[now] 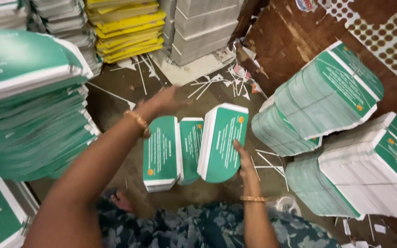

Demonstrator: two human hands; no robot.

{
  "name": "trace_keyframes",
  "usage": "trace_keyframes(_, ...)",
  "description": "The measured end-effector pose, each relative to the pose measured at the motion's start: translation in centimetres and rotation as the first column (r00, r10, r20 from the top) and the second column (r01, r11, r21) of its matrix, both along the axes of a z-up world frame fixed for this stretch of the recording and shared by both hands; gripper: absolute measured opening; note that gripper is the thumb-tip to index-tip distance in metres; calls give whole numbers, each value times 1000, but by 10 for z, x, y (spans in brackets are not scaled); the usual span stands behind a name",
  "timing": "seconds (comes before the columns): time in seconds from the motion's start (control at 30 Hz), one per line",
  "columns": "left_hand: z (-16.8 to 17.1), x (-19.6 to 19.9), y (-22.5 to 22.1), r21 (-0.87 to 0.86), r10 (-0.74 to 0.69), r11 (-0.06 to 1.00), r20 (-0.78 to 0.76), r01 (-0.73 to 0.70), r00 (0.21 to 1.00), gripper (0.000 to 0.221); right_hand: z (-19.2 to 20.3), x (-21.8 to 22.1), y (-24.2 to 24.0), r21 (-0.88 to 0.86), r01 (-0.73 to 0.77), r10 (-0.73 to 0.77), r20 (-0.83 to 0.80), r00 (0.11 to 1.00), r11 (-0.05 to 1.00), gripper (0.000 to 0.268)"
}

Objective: The recorder is sorting and bundling pre-printed cardboard packaging items by hand.

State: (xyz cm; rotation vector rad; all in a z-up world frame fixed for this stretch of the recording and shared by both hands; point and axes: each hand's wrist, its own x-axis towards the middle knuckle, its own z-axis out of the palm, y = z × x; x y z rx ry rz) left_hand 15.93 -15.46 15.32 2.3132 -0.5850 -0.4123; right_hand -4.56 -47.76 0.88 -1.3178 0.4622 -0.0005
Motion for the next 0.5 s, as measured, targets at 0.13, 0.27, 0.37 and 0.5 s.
trace_keyframes(0.13, -88, 11, 49, 251, 87, 966, -129, -53, 988, 93, -26, 10, 5, 63, -86, 93, -112, 989, 994, 83)
trace_keyframes(0.27, -161, 36, 81, 364, 206, 922, -174, -132, 963, 103, -30, 35, 29, 33, -168, 172, -173, 970, 985, 81)
trace_keyframes(0.37, -171, 36, 86, 393, 216, 913, -241, -109, 946, 96, -47, 48, 38, 47, -203, 209, -193, 959, 978, 82)
trace_keyframes(0.5, -200, 27, 78, 379, 241, 918, -295, -118, 925, 97, -42, 58, 59, 29, -246, 245, -261, 934, 969, 85)
